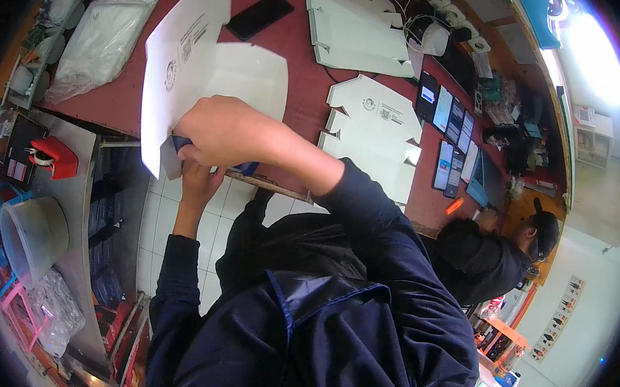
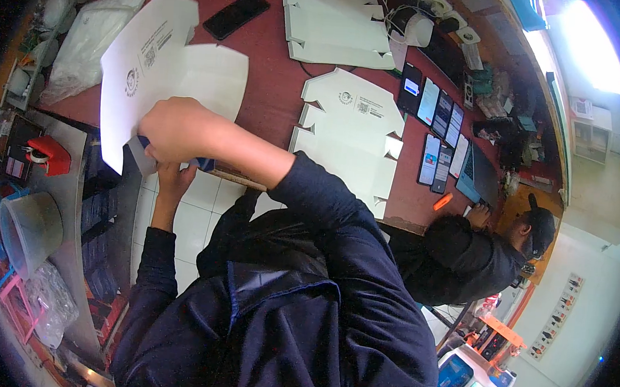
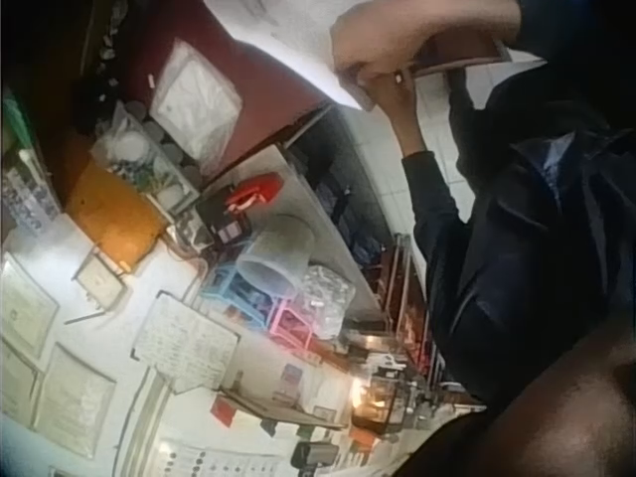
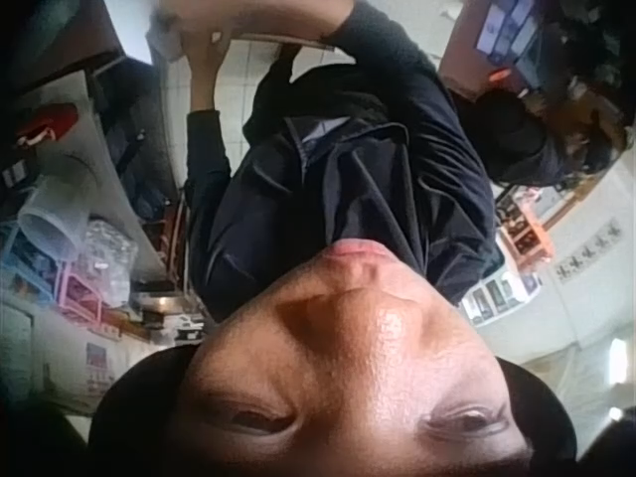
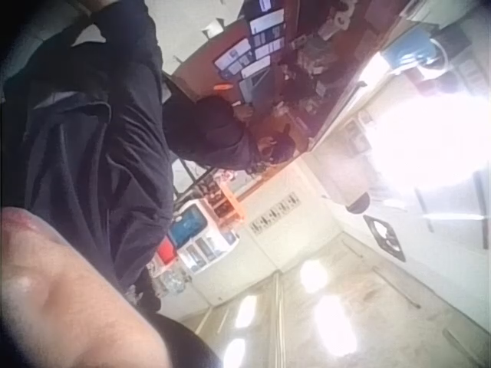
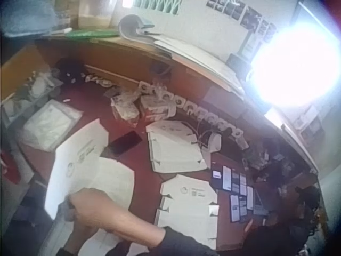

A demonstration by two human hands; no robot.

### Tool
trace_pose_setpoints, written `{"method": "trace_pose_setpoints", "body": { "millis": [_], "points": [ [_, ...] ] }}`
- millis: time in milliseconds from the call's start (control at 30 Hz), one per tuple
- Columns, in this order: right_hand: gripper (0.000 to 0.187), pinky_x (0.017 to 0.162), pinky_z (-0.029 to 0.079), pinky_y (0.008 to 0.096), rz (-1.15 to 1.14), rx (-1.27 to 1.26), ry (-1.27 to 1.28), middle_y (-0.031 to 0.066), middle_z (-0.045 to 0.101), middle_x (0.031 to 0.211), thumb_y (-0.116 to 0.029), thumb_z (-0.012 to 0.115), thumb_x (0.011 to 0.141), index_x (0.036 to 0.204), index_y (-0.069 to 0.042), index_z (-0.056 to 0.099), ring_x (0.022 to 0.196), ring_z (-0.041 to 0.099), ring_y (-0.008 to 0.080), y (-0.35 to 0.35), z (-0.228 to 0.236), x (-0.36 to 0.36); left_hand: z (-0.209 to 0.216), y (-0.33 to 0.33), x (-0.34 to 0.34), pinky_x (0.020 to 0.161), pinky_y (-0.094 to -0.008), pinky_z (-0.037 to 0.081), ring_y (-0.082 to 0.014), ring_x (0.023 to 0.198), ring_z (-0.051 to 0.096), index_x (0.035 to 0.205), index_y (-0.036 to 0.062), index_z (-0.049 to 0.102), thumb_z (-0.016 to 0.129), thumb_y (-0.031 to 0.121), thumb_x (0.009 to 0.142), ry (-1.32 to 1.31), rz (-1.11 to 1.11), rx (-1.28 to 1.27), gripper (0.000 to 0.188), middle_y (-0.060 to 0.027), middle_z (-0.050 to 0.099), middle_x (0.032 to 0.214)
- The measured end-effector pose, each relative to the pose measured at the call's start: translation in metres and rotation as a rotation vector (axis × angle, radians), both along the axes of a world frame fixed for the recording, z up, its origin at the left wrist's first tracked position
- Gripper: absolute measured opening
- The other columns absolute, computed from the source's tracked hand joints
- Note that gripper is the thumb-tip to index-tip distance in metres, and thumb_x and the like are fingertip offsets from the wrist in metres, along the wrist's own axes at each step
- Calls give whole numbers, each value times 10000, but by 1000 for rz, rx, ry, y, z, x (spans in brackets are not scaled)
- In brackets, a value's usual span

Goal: Assembling and labeling cardboard food boxes at a station.

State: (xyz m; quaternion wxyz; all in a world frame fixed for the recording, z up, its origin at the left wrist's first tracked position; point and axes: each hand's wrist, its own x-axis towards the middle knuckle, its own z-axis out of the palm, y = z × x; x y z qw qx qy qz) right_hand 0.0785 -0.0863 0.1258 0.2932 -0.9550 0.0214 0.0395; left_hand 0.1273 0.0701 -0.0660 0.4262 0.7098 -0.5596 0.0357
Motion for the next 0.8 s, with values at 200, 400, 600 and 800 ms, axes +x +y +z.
{"method": "trace_pose_setpoints", "body": {
  "millis": [200,400,600,800],
  "points": [
    [184,635,509,413,-51,-118,17,173,643,728,-206,604,729,781,-43,671,726,643,341,2,-35,14,23,-15,0,834,-455,419,-316,919,566,930,40,596,734,52,651,-115,-20,15,312,-119,602,940],
    [175,638,519,406,-134,-262,101,153,660,788,-203,578,719,765,-76,687,767,653,323,31,-45,27,8,4,-3,861,-475,407,-346,978,537,939,36,592,727,73,626,-73,44,-29,342,-145,586,993],
    [135,558,515,382,-327,-338,4,130,657,719,-162,573,706,713,-86,684,677,659,283,45,-50,19,23,-16,-21,829,-448,424,-343,949,545,919,33,612,679,71,627,0,113,-86,302,-143,589,984],
    [133,563,521,362,-332,-392,-9,132,655,710,-149,565,707,708,-75,677,669,660,282,46,-60,26,57,-13,-27,728,-398,385,-288,905,549,907,45,612,681,68,623,-163,234,-3,294,-98,601,955]
  ]
}}
